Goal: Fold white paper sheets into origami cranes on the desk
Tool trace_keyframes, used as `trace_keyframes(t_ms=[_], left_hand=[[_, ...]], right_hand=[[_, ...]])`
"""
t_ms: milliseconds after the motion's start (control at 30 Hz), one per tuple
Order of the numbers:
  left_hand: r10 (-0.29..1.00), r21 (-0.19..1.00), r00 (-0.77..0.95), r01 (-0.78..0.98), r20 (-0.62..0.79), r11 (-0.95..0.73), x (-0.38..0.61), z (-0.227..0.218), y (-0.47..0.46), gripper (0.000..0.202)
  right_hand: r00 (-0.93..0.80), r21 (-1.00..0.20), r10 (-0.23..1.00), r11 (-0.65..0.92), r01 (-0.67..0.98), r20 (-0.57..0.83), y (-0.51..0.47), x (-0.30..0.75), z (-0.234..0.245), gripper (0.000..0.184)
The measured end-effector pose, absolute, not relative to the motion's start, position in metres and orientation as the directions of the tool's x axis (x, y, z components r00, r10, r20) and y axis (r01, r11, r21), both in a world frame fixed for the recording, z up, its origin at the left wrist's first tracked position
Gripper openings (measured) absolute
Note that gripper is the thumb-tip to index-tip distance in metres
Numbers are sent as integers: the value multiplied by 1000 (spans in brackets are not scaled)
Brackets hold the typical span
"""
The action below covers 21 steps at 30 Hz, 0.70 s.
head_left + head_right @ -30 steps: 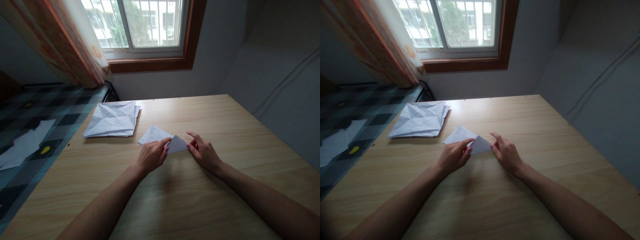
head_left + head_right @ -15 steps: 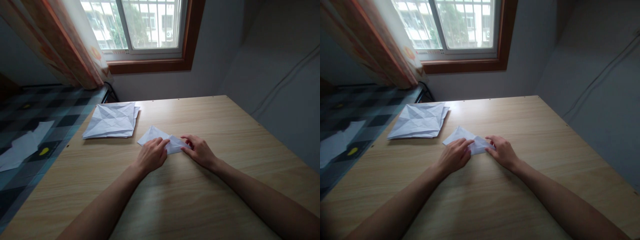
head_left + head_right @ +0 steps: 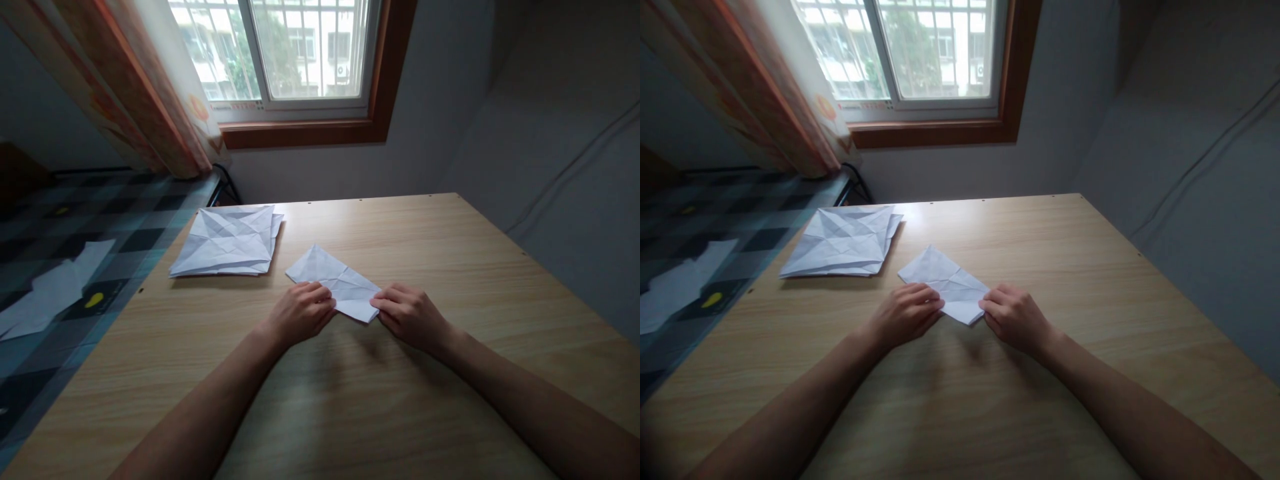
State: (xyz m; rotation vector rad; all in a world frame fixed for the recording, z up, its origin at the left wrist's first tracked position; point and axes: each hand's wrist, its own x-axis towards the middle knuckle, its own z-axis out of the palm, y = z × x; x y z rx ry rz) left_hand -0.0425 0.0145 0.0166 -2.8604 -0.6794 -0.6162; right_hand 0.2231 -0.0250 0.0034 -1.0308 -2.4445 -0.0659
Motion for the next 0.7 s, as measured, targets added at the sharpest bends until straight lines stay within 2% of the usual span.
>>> trace_keyframes(t_ms=[133,267,367,433,533,700], left_hand=[[413,-90,827,478,382,-874,-44,19,13,28],[463,-105,799,536,384,-837,-42,21,12,33],[549,-55,737,615,394,-787,-37,21,12,36],[621,1,675,677,399,-736,-32,20,12,37],[713,30,596,759,369,-650,-25,19,11,34],[782,-28,539,828,312,-560,-21,19,9,17]], right_hand=[[-537,-185,737,644,742,410,-27,222,5,25],[-414,-340,809,561,755,416,-22,220,1,24],[-292,-464,876,457,759,384,-16,215,0,18],[-228,-502,911,383,776,344,-13,211,0,16],[-194,-479,930,330,813,311,-12,208,1,16],[-242,-393,922,351,850,302,-11,207,-1,18]])
